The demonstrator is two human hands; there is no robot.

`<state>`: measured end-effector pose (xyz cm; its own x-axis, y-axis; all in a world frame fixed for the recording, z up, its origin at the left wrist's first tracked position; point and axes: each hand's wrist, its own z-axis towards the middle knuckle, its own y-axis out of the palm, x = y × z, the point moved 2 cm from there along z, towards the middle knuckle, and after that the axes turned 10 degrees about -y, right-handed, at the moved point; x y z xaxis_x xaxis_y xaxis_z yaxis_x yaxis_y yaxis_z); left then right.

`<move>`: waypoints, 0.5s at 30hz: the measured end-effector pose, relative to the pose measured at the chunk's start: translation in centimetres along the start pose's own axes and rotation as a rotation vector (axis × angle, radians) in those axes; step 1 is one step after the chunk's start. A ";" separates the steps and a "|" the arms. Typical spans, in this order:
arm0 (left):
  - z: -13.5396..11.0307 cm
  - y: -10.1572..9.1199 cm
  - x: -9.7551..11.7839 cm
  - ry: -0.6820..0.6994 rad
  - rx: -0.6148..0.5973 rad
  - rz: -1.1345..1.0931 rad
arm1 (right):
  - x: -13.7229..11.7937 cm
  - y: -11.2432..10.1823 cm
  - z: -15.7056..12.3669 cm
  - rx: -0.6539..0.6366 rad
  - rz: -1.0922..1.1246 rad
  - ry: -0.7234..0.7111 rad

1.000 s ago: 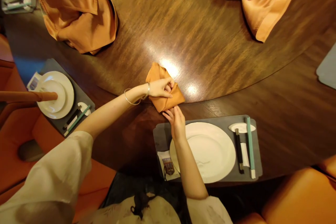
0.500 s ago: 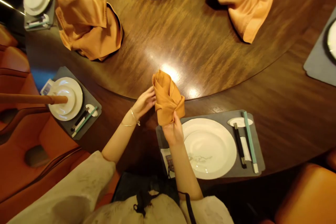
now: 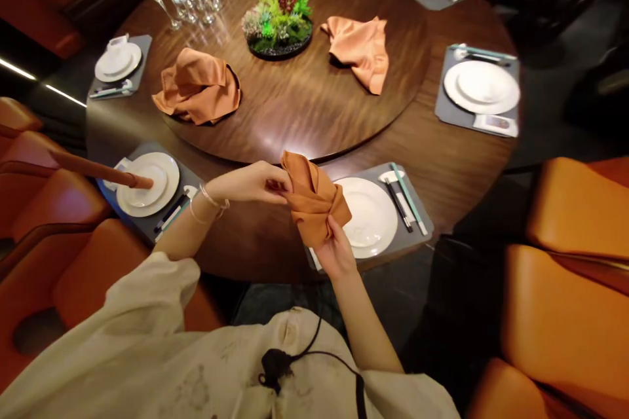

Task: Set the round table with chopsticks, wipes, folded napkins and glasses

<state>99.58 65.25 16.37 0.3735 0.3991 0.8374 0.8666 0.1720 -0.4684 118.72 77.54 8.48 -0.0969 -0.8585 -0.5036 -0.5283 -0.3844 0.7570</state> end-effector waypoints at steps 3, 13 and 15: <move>-1.1 4.0 3.8 0.064 0.383 0.335 | -1.1 -0.3 -1.4 0.001 0.025 -0.076; 2.8 19.6 7.5 0.160 0.837 0.491 | -8.3 -6.6 -0.2 0.133 -0.054 -0.341; 5.3 21.9 8.1 0.254 0.645 0.256 | -11.8 -9.0 -0.2 0.126 -0.077 -0.366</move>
<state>119.87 76.99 11.40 0.6709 0.2907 0.6822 0.4040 0.6281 -0.6650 124.78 91.05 7.70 -0.3350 -0.6423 -0.6893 -0.6431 -0.3788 0.6655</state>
